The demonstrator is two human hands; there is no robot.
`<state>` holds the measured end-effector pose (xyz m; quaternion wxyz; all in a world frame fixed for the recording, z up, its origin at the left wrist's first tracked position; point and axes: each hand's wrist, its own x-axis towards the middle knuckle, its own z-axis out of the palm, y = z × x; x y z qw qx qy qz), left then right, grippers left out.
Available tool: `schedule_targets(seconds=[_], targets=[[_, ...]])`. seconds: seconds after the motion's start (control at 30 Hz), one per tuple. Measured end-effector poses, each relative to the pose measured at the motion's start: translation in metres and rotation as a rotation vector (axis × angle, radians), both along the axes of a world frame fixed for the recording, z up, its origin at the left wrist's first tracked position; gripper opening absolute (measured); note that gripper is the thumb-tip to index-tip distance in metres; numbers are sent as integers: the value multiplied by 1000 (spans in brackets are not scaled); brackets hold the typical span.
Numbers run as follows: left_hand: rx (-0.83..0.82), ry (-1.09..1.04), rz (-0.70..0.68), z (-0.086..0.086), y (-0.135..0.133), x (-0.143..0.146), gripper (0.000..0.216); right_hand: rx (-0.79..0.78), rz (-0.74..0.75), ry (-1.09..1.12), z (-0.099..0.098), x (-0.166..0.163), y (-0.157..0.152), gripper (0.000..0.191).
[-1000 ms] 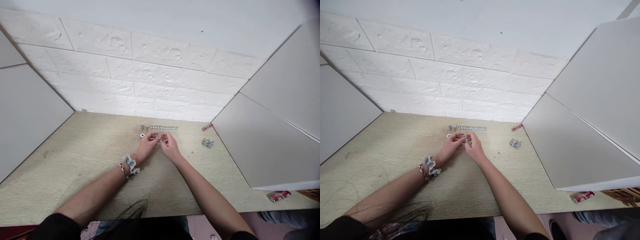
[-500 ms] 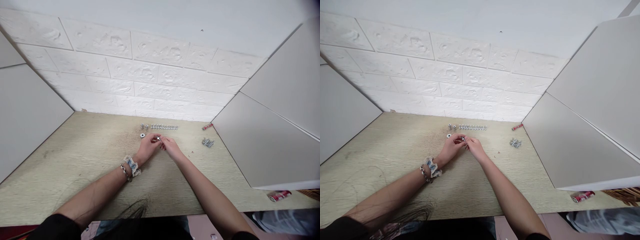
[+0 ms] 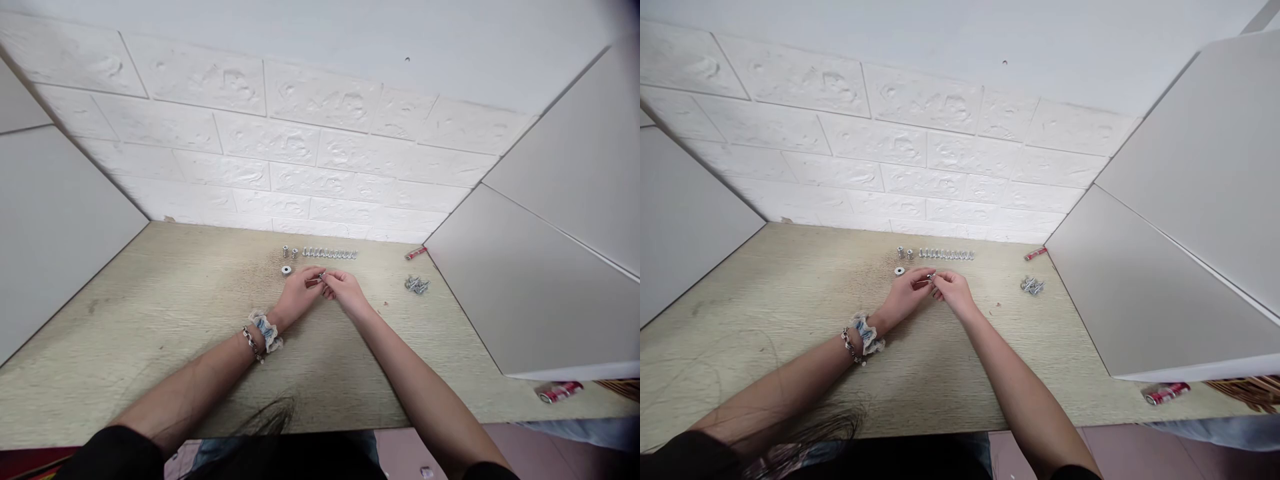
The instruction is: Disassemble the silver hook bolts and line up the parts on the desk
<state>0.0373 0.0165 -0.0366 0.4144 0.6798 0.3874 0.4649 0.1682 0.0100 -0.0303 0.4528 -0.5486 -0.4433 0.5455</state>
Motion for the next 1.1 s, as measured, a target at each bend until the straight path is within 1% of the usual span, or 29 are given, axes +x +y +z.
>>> schedule_targets(seconds=[0.1, 0.23, 0.33, 0.43, 0.5, 0.67, 0.8, 0.9, 0.97, 1.0, 1.07, 1.1], targets=[[-7, 45, 29, 5, -2, 0, 27, 23, -15, -4, -2, 0, 1, 22], [-110, 60, 53, 12, -2, -2, 25, 89, -17, -65, -6, -1, 1, 21], [-179, 52, 45, 12, 0, -3, 25, 186, -17, -112, -13, -3, 0, 21], [-202, 25, 25, 9, 4, -4, 26, 311, -11, -198, -16, -3, -1, 17], [-208, 12, 0, 8, 5, -4, 28, 364, -6, -275, -14, -3, -3, 14], [-244, -45, -53, 7, 7, -6, 28, 442, -16, -432, -1, -2, -9, 10], [-312, -154, -103, 9, 6, -5, 29, 564, -36, -481, -3, -2, -9, 11], [-395, -222, -122, 10, 4, -3, 33, 626, -87, -491, -4, 1, -5, 14], [-441, -246, -83, 11, 3, -2, 35, 671, -179, -464, 9, 6, -3, 18], [-455, -250, -61, 11, 2, -2, 36, 703, -242, -437, 22, 10, -4, 21], [-463, -244, -49, 12, 1, -1, 35, 797, -444, -332, 59, 23, -10, 22], [-467, -238, -52, 12, 1, -1, 35, 856, -499, -282, 81, 31, -16, 22]])
